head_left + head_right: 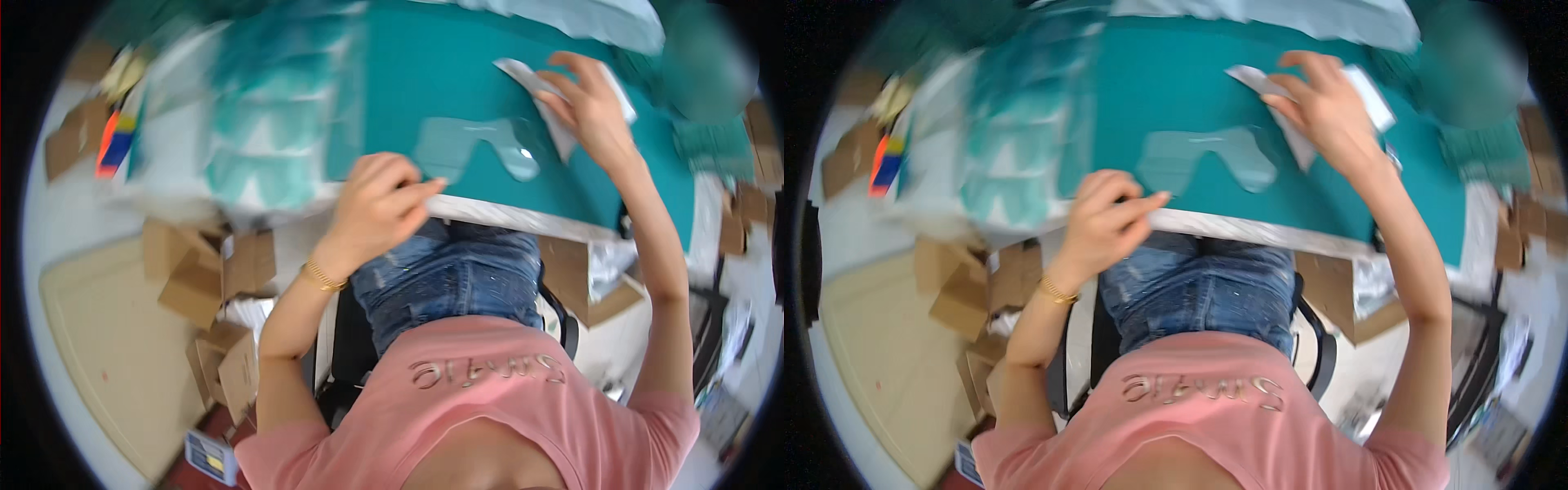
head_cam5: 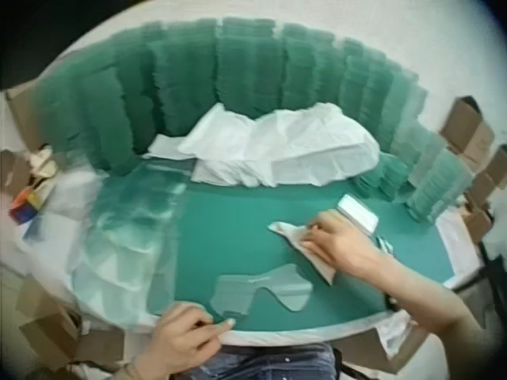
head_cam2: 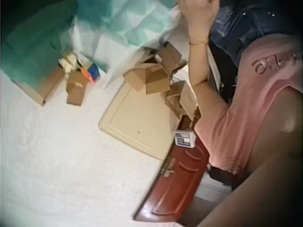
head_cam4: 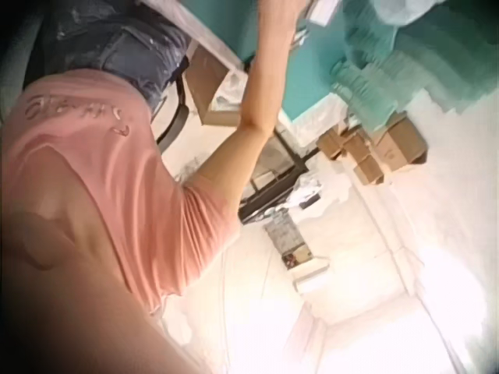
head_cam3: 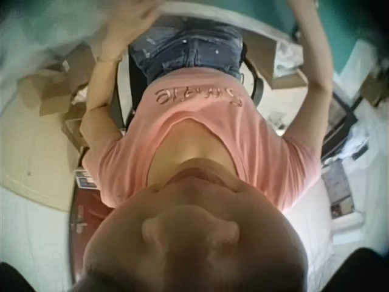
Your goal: The person applies protective film onto goggle lenses, smoothing the film with a squeegee. The person wipes the lenses with a cloth and unwraps additional lenses from paper sheets to repeat the process.
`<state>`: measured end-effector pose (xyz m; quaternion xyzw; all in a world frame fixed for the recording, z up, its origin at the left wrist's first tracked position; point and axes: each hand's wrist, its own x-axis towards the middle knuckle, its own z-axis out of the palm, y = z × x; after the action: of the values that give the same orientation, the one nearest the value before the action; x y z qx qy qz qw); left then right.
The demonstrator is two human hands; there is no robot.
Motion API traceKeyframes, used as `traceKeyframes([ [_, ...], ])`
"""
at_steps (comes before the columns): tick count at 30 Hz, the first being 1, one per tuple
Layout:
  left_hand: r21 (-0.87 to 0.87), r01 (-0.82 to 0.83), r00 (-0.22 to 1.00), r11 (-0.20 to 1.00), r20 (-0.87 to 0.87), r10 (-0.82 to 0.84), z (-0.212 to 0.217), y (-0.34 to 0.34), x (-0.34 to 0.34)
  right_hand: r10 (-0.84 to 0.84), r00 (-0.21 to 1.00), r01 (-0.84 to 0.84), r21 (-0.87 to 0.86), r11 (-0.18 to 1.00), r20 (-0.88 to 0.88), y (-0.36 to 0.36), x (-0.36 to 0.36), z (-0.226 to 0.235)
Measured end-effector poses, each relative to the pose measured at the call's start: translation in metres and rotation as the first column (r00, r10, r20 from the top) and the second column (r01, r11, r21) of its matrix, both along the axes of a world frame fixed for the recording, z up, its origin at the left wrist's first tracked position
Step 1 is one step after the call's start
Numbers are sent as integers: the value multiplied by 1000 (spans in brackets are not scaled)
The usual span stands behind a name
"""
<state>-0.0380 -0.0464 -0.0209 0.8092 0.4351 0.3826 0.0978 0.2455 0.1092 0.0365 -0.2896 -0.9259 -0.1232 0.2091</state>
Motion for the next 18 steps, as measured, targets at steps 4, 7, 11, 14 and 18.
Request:
traceKeyframes([
  [4, -2, -78, 997, 997, -5, 78, 7, -11, 11, 56, 972, -92, -150, 984, -228, -30, -91, 27],
  [7, -6, 7, 998, 1000, 66, -6, 21, -32, 18, 312, 911, -392, -326, 860, -270, -53, -173, 5],
  [11, -57, 58, 978, 997, 202, -46, 38, -55, 4, 405, 896, -440, -245, 864, -182, -78, -239, -44],
  [14, -217, -181, 885, 959, 388, 255, 53, -81, -26, 429, 886, -462, -246, 852, -179, -77, -245, -49],
  [18, -399, -556, 194, 730, 792, 580, 44, -88, -87, 372, 915, -399, -500, 769, -157, -75, -232, -19],
])
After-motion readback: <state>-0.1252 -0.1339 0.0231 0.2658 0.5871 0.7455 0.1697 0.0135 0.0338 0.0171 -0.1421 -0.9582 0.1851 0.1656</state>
